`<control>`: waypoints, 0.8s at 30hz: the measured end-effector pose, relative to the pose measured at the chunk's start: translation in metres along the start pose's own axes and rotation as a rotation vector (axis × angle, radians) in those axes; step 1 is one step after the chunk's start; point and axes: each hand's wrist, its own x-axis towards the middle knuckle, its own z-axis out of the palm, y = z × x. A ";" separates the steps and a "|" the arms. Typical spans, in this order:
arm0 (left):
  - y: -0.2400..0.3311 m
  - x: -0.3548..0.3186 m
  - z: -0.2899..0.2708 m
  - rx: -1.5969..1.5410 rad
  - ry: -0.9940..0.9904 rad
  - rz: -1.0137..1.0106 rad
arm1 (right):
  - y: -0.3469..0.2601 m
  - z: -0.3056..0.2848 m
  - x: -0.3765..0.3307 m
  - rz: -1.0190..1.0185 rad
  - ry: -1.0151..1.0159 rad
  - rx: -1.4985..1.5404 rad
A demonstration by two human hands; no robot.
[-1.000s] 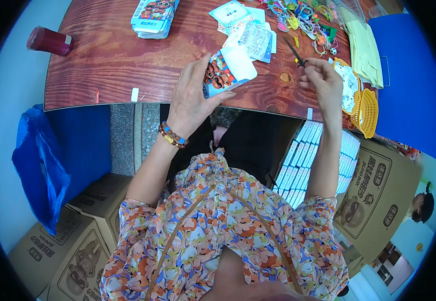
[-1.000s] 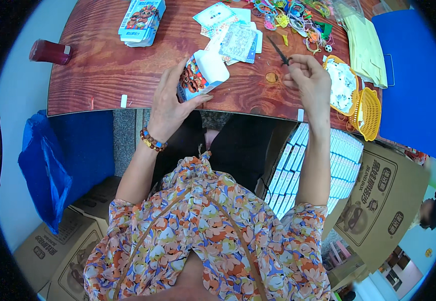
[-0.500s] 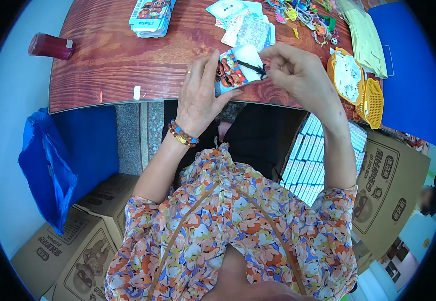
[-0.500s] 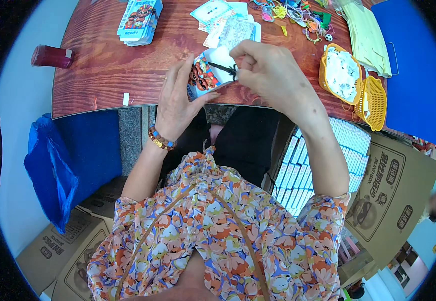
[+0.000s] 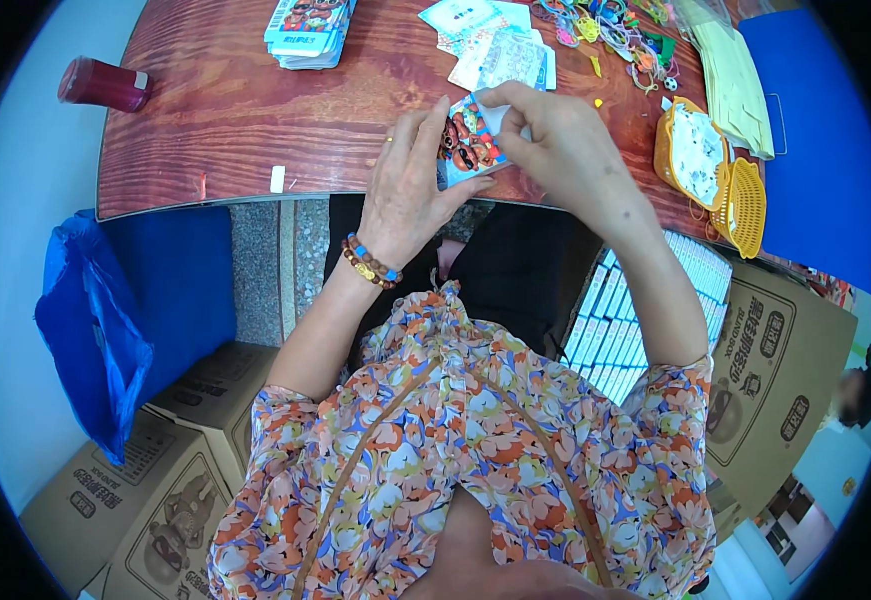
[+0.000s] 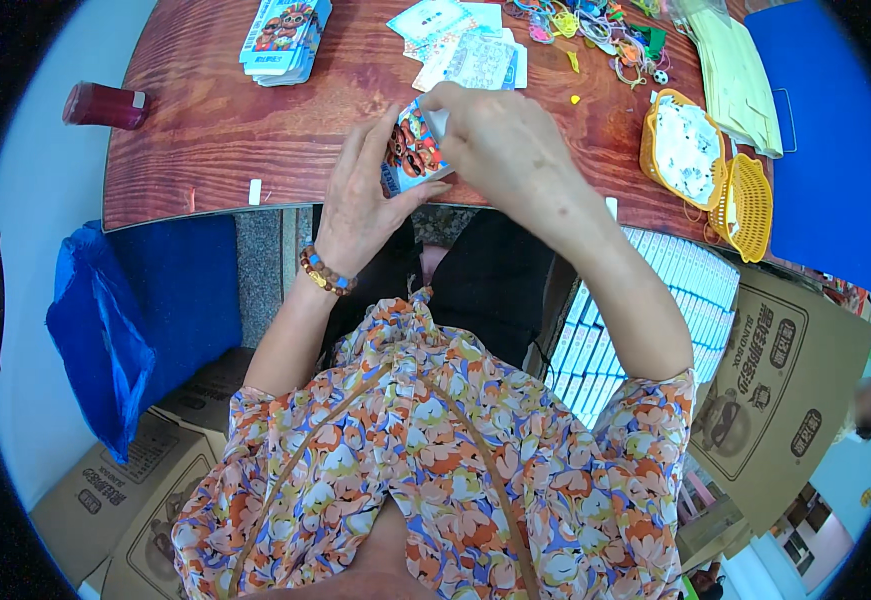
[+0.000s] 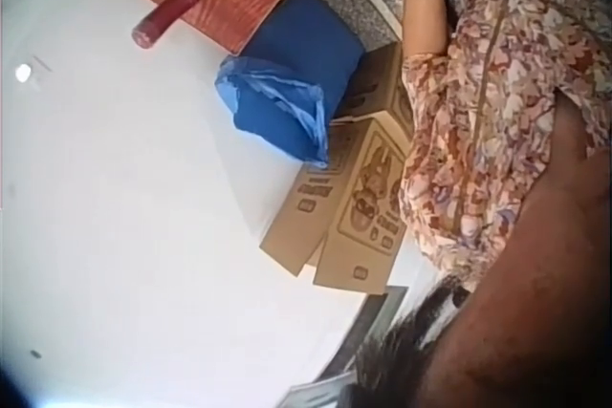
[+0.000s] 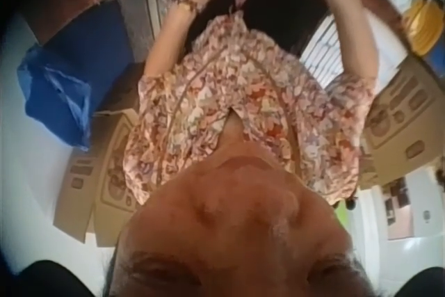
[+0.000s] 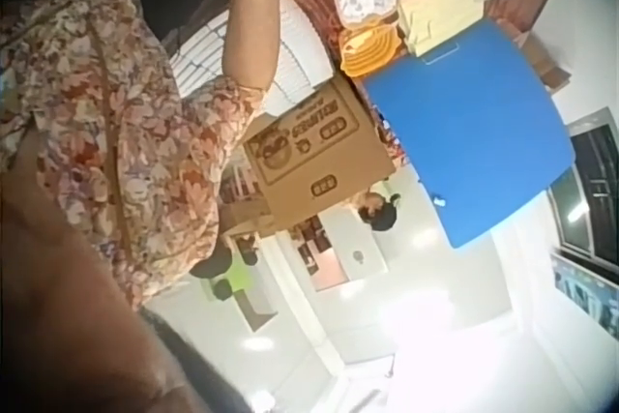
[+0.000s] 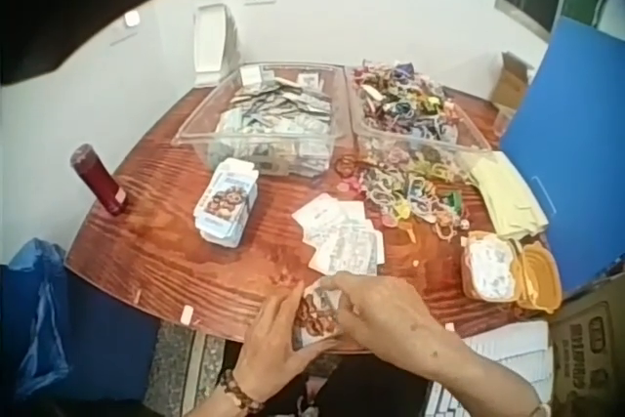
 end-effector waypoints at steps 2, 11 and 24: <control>0.000 -0.001 0.001 -0.009 0.014 -0.017 | -0.002 0.011 0.001 0.036 0.053 -0.327; 0.001 0.006 0.008 -0.037 0.042 -0.051 | 0.006 -0.013 -0.020 0.090 -0.072 0.106; 0.004 0.004 0.007 0.017 -0.022 0.040 | 0.154 -0.129 -0.093 0.729 0.412 -0.075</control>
